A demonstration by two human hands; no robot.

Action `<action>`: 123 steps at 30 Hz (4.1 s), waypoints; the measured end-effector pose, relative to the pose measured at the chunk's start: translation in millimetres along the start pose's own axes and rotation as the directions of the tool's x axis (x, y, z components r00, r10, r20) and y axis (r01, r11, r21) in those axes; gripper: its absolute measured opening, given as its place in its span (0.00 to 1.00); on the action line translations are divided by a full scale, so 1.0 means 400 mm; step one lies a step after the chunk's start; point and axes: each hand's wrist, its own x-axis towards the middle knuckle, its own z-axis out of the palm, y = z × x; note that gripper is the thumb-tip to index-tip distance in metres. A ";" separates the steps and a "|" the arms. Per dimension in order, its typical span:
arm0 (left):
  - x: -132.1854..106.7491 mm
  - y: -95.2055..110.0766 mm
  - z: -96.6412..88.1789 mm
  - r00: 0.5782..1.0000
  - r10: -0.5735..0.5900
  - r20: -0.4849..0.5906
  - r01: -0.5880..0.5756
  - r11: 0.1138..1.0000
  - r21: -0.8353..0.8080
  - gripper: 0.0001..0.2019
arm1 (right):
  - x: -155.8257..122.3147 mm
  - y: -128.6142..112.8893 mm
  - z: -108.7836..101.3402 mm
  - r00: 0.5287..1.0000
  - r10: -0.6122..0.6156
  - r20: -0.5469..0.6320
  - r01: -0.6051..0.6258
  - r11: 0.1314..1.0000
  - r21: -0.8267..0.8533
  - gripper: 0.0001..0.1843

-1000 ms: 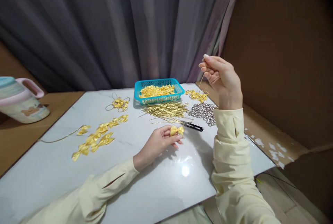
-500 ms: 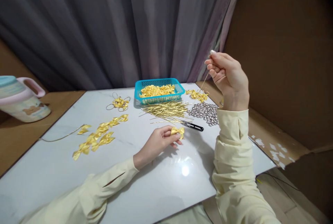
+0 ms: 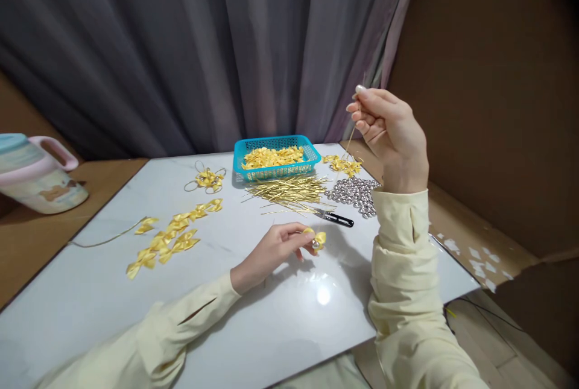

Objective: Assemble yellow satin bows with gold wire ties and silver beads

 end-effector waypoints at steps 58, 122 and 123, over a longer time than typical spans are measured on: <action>-0.024 0.076 -0.030 0.991 -0.122 0.061 0.124 0.992 -0.038 0.11 | 0.009 0.019 -0.133 0.998 0.062 -0.029 -0.065 0.989 -0.130 0.05; -0.109 0.090 -0.091 0.936 -0.312 0.161 0.307 0.950 0.055 0.08 | -0.178 0.081 -0.196 0.754 0.583 0.302 -0.424 0.783 -0.454 0.11; -0.110 0.090 -0.089 0.937 -0.312 0.158 0.306 0.950 0.058 0.08 | -0.182 0.073 -0.184 0.760 0.572 0.307 -0.416 0.792 -0.446 0.09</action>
